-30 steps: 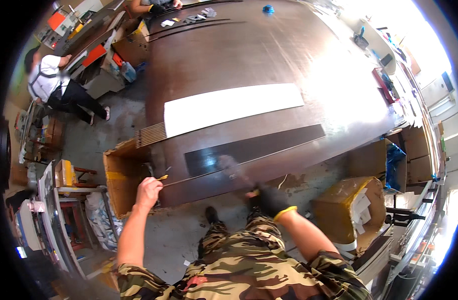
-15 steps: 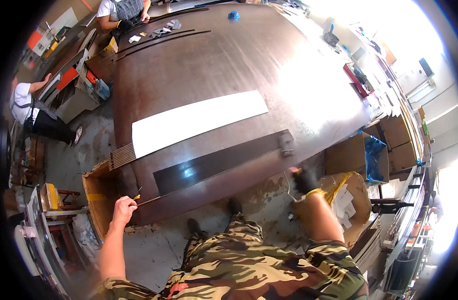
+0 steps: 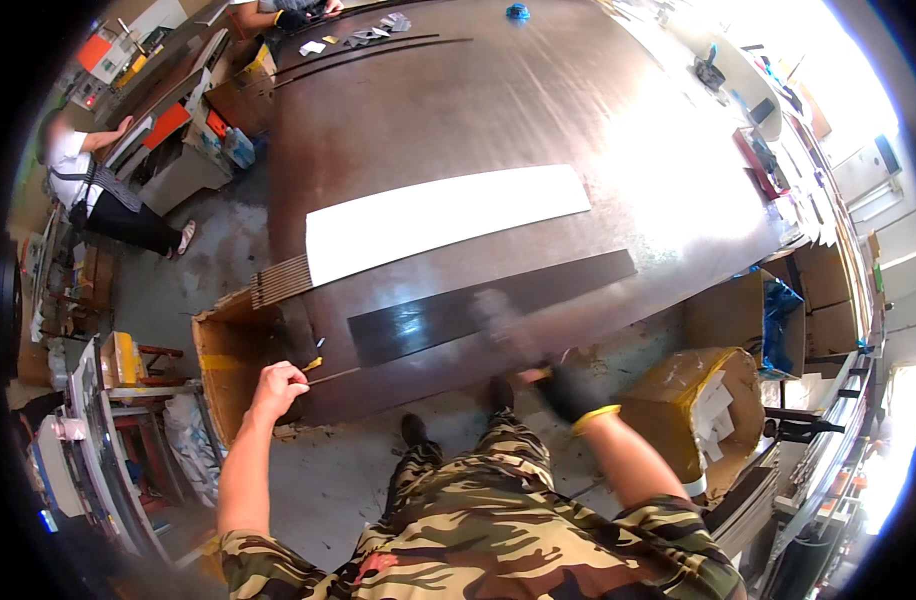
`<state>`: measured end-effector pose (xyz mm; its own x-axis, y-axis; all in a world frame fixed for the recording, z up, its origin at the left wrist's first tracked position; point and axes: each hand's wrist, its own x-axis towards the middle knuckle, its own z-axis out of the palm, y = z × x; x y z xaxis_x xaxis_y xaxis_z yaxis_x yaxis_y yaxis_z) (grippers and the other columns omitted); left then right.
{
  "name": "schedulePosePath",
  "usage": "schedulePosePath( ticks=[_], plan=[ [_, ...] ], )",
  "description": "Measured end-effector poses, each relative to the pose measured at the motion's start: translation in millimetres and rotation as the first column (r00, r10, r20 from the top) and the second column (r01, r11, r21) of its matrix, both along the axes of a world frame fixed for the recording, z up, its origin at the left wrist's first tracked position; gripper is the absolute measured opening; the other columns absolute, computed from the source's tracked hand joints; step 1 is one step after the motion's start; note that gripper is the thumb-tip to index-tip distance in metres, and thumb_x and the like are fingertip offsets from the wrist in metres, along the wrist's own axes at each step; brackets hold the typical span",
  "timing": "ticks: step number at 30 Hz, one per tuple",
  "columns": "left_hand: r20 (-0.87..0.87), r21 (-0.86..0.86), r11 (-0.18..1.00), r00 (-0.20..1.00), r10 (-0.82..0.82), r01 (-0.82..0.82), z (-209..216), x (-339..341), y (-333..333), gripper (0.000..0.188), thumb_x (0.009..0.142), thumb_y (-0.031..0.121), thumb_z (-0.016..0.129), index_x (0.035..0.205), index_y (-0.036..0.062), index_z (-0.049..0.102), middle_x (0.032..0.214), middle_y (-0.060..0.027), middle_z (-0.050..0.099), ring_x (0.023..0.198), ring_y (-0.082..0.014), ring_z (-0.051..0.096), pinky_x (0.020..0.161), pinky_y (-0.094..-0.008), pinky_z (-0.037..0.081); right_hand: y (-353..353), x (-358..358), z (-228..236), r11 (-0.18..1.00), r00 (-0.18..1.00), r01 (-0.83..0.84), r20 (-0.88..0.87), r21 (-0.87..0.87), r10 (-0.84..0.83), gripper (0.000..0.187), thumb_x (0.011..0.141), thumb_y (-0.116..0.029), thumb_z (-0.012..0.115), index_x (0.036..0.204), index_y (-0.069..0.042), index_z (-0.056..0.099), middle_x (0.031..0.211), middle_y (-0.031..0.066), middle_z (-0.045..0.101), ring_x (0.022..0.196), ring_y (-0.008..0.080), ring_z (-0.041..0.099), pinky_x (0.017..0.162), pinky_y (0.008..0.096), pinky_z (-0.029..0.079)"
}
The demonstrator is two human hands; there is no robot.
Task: The person applies long, dark vinyl strips to a large, flat, brown surface. They use a yellow squeegee tool to smooth the material and ensure adhesion, working methodically along the length of each strip. The person also uses a small yellow tool to trim or adjust the edges of the applied vinyl.
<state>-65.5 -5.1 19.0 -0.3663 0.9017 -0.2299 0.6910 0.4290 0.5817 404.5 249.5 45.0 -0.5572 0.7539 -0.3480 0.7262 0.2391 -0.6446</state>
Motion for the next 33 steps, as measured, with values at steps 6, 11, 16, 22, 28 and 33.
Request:
schedulePosePath(
  ticks=[6,11,16,22,28,33],
  plan=[
    [0.021,-0.059,0.998,0.999,0.033,-0.031,5,0,5,0.017,0.065,0.001,0.080,0.079,-0.0001,0.071,0.077,-0.0115,0.065,0.073,-0.0247,0.065,0.068,-0.0359,0.052,180,173,4,0.810,0.771,0.528,0.255,0.256,-0.584,0.038,0.093,-0.037,0.065,0.091,0.001,0.061,0.077,0.0205,0.067,0.071,0.0340,0.069,0.062,0.0434,0.054],
    [0.027,-0.082,0.994,0.996,0.079,-0.077,-2,-2,-5,0.017,0.065,0.000,0.081,0.080,-0.0003,0.072,0.078,-0.0117,0.065,0.074,-0.0252,0.065,0.069,-0.0359,0.052,107,90,-3,0.933,0.911,0.355,0.244,-0.053,-0.333,0.025,0.093,-0.033,0.063,0.094,-0.008,0.067,0.088,0.0160,0.071,0.076,0.0340,0.068,0.066,0.0395,0.053],
    [0.028,-0.067,0.998,1.000,0.011,-0.009,-2,-2,19,0.018,0.065,0.000,0.082,0.079,0.0003,0.072,0.078,-0.0109,0.065,0.074,-0.0245,0.065,0.069,-0.0358,0.052,-64,-91,11,0.902,0.891,-0.423,0.144,-0.088,0.431,0.043,0.093,-0.044,0.059,0.119,-0.011,0.066,0.109,0.0210,0.070,0.102,0.0401,0.067,0.089,0.0463,0.051],
    [0.025,-0.087,0.994,0.998,0.061,-0.058,-6,-2,1,0.019,0.063,0.000,0.084,0.078,0.0014,0.072,0.078,-0.0101,0.065,0.071,-0.0223,0.065,0.067,-0.0349,0.053,-23,-46,13,0.964,0.967,-0.225,0.086,-0.141,0.238,0.046,0.093,-0.042,0.064,0.120,-0.006,0.061,0.101,0.0254,0.069,0.097,0.0412,0.067,0.084,0.0453,0.051],
    [0.038,-0.133,0.989,0.997,0.067,-0.061,-3,-2,12,0.019,0.063,-0.001,0.084,0.076,0.0004,0.071,0.077,-0.0097,0.065,0.071,-0.0214,0.064,0.067,-0.0347,0.053,194,194,-33,0.920,0.865,0.253,0.356,0.299,-0.353,0.032,0.093,-0.033,0.064,0.106,-0.003,0.065,0.087,0.0221,0.070,0.079,0.0361,0.069,0.068,0.0444,0.053],
    [0.043,-0.146,0.984,0.993,0.111,-0.104,-3,0,6,0.019,0.062,-0.001,0.085,0.075,0.0002,0.071,0.078,-0.0098,0.065,0.072,-0.0215,0.065,0.068,-0.0345,0.053,159,163,-18,0.842,0.864,0.401,0.156,0.361,-0.479,0.032,0.093,-0.030,0.065,0.089,0.002,0.065,0.079,0.0248,0.067,0.081,0.0362,0.069,0.069,0.0437,0.052]
  ],
)
